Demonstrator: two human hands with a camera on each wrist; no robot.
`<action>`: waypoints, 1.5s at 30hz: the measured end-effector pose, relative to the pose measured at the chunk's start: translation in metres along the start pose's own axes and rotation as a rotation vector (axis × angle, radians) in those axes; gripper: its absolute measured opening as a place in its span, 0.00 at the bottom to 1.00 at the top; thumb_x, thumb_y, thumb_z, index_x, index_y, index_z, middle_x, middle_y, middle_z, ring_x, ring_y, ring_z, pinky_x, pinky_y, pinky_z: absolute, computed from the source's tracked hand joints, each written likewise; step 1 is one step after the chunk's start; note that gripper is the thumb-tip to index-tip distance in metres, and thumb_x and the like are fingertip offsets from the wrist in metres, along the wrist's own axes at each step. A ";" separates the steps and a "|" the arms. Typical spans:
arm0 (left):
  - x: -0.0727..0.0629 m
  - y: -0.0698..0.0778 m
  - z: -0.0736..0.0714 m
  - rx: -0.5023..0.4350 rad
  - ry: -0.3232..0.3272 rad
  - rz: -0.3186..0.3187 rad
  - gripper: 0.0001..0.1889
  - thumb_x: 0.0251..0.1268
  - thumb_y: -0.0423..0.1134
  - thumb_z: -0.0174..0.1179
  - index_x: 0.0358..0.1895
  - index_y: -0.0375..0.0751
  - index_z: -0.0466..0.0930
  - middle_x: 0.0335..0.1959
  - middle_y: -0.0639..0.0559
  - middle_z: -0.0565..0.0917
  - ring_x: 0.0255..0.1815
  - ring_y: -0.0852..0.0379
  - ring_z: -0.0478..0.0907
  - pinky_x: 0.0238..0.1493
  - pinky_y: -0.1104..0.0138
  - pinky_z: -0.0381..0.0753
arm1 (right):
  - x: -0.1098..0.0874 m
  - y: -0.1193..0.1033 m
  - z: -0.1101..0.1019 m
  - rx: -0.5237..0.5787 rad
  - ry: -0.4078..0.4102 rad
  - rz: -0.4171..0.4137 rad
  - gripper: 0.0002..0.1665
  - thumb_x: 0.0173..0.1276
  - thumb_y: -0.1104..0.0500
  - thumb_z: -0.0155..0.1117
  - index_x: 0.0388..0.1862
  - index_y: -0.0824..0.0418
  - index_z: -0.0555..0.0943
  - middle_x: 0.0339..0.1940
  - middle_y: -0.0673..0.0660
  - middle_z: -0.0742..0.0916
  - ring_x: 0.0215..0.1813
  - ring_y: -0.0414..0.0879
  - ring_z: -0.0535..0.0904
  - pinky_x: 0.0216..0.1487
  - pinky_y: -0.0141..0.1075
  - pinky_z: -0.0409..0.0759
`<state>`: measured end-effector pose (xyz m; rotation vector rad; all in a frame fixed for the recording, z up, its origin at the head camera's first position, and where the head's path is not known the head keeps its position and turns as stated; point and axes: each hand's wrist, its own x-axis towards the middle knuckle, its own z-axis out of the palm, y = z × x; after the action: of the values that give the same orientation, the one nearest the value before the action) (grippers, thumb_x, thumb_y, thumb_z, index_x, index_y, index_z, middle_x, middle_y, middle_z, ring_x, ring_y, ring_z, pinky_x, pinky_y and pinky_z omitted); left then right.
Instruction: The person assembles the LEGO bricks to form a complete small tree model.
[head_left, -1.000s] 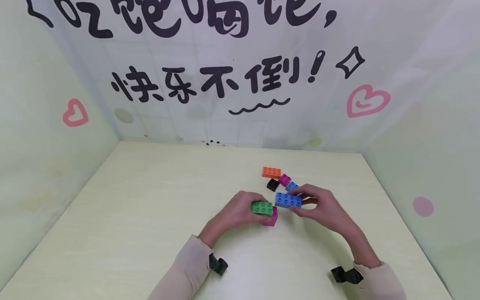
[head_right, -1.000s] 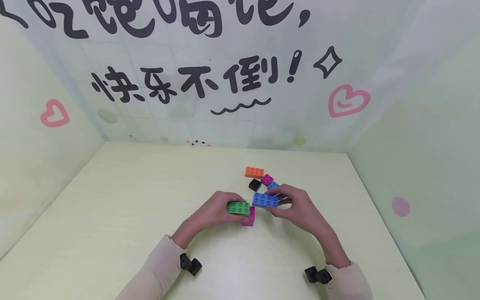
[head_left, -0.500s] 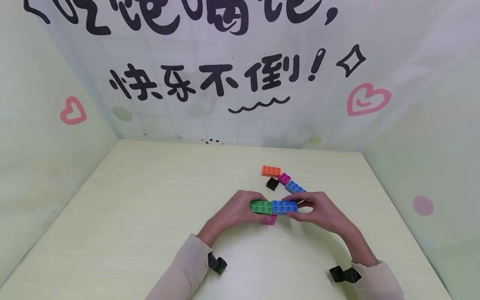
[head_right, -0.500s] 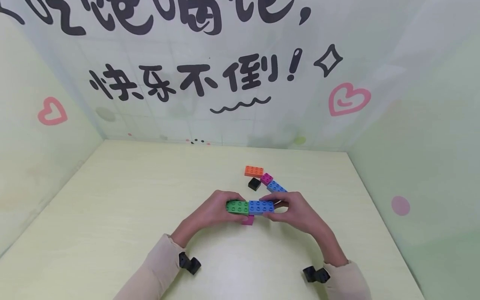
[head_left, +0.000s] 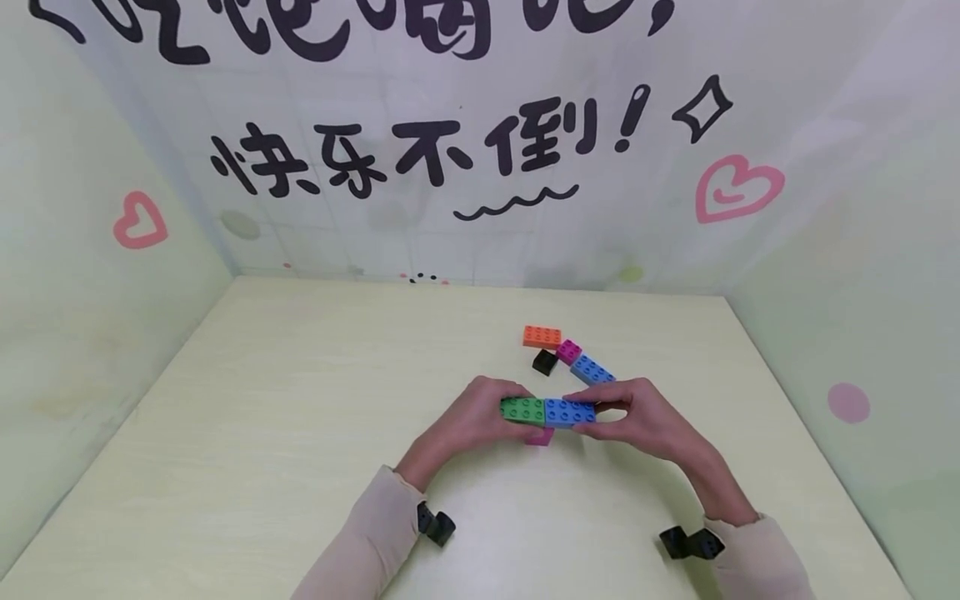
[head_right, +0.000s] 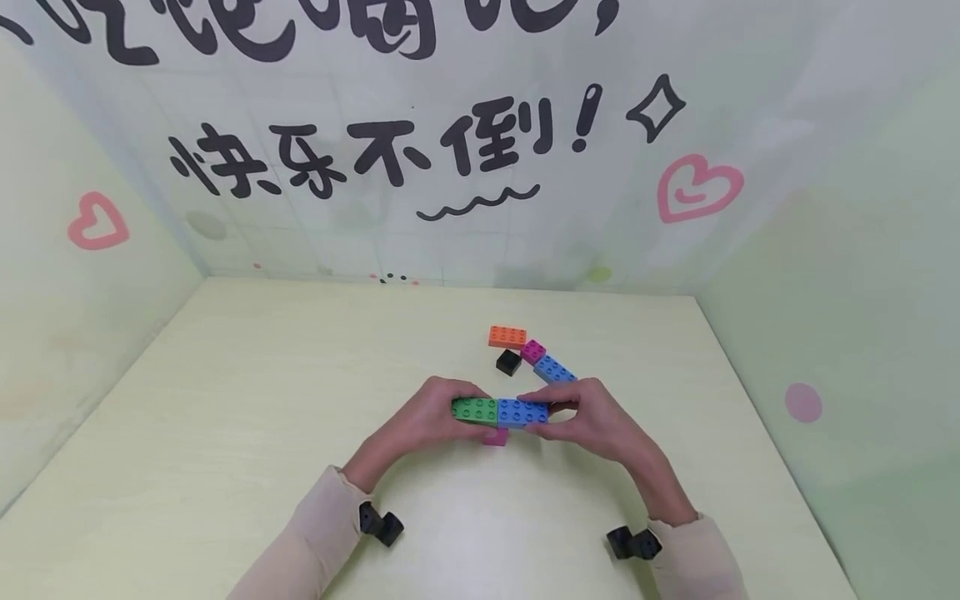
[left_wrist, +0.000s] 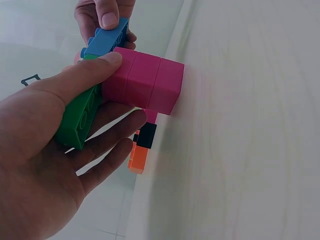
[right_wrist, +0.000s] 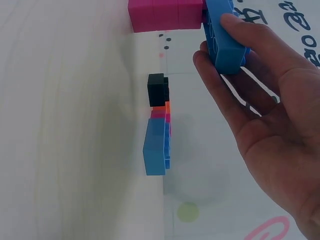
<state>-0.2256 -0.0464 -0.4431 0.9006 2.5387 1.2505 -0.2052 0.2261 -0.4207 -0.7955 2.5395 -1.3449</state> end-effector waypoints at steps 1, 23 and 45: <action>0.000 0.000 0.000 -0.005 0.003 -0.002 0.18 0.51 0.48 0.76 0.44 0.46 0.87 0.34 0.65 0.83 0.34 0.65 0.77 0.38 0.71 0.78 | 0.001 0.000 0.000 -0.004 -0.003 -0.004 0.22 0.57 0.55 0.77 0.52 0.52 0.86 0.48 0.48 0.87 0.46 0.47 0.81 0.46 0.50 0.81; 0.004 0.002 0.009 -0.113 0.097 0.121 0.17 0.57 0.48 0.72 0.48 0.50 0.84 0.43 0.65 0.83 0.46 0.64 0.78 0.49 0.69 0.76 | 0.002 0.001 -0.001 -0.034 -0.029 -0.020 0.21 0.58 0.53 0.76 0.52 0.50 0.86 0.49 0.45 0.87 0.47 0.45 0.81 0.48 0.50 0.81; 0.000 -0.010 0.008 -0.242 0.064 0.061 0.19 0.54 0.55 0.73 0.50 0.63 0.82 0.46 0.68 0.82 0.49 0.63 0.76 0.51 0.63 0.75 | 0.001 -0.005 0.005 -0.074 -0.024 0.028 0.24 0.59 0.50 0.75 0.54 0.51 0.82 0.46 0.46 0.84 0.46 0.46 0.81 0.49 0.42 0.81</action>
<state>-0.2266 -0.0460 -0.4560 0.9019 2.3529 1.5868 -0.2028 0.2195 -0.4198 -0.7812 2.5845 -1.2323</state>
